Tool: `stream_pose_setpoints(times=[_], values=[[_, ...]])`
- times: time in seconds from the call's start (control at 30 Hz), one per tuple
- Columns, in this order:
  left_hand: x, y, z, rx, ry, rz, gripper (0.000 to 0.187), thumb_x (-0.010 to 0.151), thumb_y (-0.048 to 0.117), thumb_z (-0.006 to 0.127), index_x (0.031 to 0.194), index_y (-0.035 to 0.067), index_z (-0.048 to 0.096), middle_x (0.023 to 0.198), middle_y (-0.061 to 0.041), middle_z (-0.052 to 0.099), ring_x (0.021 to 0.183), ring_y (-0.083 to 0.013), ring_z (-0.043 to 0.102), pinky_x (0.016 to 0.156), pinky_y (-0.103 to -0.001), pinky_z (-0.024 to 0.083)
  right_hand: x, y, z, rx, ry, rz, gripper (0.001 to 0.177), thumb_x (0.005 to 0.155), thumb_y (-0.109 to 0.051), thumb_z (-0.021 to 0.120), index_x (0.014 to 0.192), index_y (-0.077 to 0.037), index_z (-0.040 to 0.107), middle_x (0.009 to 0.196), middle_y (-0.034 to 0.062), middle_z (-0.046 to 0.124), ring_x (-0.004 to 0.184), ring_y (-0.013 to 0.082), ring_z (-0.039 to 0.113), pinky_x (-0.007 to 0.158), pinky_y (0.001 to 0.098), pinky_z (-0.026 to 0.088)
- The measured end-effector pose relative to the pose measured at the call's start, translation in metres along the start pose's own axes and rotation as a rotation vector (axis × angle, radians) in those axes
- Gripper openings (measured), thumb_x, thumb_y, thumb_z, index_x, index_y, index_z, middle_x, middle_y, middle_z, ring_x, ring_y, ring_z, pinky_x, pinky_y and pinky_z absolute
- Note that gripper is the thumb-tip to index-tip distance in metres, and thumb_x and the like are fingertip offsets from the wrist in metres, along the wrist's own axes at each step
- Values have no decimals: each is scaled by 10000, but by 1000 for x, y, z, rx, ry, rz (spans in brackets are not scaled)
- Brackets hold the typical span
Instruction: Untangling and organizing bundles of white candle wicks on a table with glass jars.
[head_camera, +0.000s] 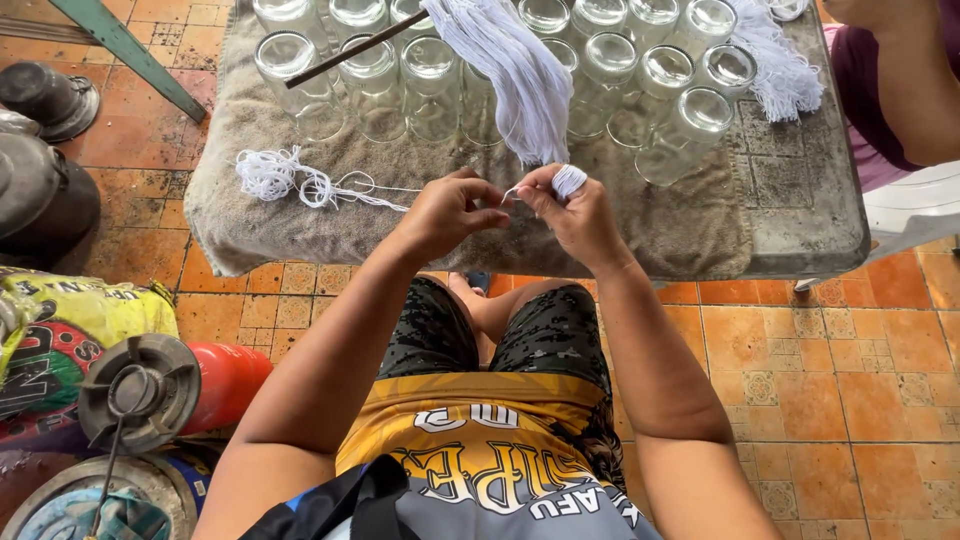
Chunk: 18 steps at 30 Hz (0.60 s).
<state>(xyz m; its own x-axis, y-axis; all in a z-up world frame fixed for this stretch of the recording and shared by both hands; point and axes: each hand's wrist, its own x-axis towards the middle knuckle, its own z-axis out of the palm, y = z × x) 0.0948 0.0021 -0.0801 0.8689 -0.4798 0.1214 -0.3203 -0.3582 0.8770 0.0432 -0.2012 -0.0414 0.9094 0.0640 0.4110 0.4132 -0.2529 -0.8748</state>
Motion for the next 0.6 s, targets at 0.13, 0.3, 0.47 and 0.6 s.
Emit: stream_pose_setpoints(times=[0.13, 0.3, 0.47, 0.6], values=[[-7, 3, -5, -91, 18, -51, 148, 839, 250, 855, 946, 160, 808, 862, -53, 707, 733, -169, 681, 686, -341, 535, -1, 16, -9, 13, 19, -2, 76, 971, -120, 769, 956, -46, 757, 588, 43, 600, 500, 72, 525, 500, 206, 444], [-11, 6, -30, -181, 26, -200, 195, 832, 273, 882, 897, 109, 798, 602, -29, 655, 562, -98, 591, 568, -230, 426, 0, 11, -19, -122, -64, 8, 70, 981, -136, 780, 963, -70, 766, 607, 46, 594, 585, 93, 510, 573, 251, 457], [-12, 6, -55, -113, -10, -127, 85, 879, 166, 809, 945, 116, 792, 652, -59, 696, 621, -115, 621, 635, -257, 483, -1, 21, -48, -148, -30, 66, 60, 1004, -136, 750, 1000, -77, 759, 624, 34, 585, 607, 93, 517, 607, 258, 472], [-7, -16, -66, -38, 12, -54, 122, 882, 119, 787, 1001, 139, 797, 810, -90, 761, 758, -187, 708, 774, -335, 536, 4, 28, -85, 128, 129, 365, 108, 1062, -169, 648, 1111, -96, 711, 623, -17, 495, 489, 29, 469, 417, 140, 401]])
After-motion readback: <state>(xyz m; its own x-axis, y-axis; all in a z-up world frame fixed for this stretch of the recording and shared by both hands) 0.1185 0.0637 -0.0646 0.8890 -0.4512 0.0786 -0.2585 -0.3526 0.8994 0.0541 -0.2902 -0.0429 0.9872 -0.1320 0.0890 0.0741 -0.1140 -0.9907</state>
